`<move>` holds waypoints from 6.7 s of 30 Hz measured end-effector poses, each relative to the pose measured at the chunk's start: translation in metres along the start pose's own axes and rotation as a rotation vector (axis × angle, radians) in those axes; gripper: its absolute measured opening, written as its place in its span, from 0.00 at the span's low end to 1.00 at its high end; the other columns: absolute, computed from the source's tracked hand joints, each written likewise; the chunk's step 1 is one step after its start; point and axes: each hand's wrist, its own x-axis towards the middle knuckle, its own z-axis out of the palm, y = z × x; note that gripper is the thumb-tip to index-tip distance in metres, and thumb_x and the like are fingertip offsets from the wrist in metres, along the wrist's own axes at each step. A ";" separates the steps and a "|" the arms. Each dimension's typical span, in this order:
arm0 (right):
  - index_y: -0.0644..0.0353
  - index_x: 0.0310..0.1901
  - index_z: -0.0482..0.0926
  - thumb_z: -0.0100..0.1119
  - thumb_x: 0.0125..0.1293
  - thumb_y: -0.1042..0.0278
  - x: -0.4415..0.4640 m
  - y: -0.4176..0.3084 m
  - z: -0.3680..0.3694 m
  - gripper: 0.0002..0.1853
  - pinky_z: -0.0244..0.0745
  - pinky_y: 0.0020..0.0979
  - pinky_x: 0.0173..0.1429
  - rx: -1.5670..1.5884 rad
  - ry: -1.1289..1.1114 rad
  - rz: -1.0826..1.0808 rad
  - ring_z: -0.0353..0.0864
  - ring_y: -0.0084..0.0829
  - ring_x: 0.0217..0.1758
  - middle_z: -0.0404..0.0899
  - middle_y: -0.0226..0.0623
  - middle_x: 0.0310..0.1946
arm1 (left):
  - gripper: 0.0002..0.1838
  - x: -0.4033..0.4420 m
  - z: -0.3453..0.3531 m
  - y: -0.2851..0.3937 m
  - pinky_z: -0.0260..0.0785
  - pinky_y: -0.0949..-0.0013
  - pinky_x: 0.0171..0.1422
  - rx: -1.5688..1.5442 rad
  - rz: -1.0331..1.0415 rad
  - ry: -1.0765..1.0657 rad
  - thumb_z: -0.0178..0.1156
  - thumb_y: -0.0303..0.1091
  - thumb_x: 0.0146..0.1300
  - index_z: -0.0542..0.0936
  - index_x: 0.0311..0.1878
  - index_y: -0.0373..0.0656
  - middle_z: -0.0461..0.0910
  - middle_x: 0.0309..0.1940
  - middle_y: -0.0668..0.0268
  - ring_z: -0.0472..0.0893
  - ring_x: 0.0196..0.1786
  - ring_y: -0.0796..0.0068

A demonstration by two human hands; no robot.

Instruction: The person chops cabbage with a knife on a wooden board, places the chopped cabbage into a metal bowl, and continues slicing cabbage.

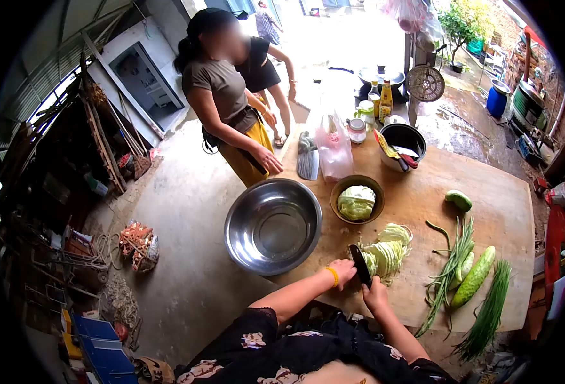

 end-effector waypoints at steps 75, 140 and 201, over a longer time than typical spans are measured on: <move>0.66 0.33 0.66 0.59 0.53 0.62 0.015 0.003 -0.009 0.16 0.68 0.47 0.36 0.031 -0.167 -0.117 0.73 0.55 0.34 0.74 0.57 0.27 | 0.05 -0.011 0.024 0.005 0.69 0.64 0.41 0.021 -0.153 0.488 0.52 0.30 0.49 0.73 0.31 0.46 0.71 0.33 0.67 0.72 0.43 0.67; 0.64 0.34 0.64 0.56 0.54 0.65 0.001 -0.014 0.003 0.14 0.67 0.47 0.36 0.065 -0.153 -0.110 0.72 0.57 0.36 0.73 0.58 0.28 | 0.09 -0.024 0.051 -0.014 0.72 0.65 0.42 0.019 -0.037 0.765 0.51 0.26 0.47 0.70 0.34 0.44 0.70 0.40 0.63 0.71 0.48 0.63; 0.62 0.36 0.60 0.53 0.57 0.64 -0.020 -0.036 -0.012 0.14 0.66 0.49 0.36 -0.039 -0.230 -0.098 0.72 0.56 0.33 0.74 0.55 0.25 | 0.12 -0.043 0.060 0.002 0.69 0.64 0.46 -0.064 -0.211 0.828 0.53 0.23 0.45 0.72 0.36 0.42 0.69 0.39 0.60 0.70 0.45 0.59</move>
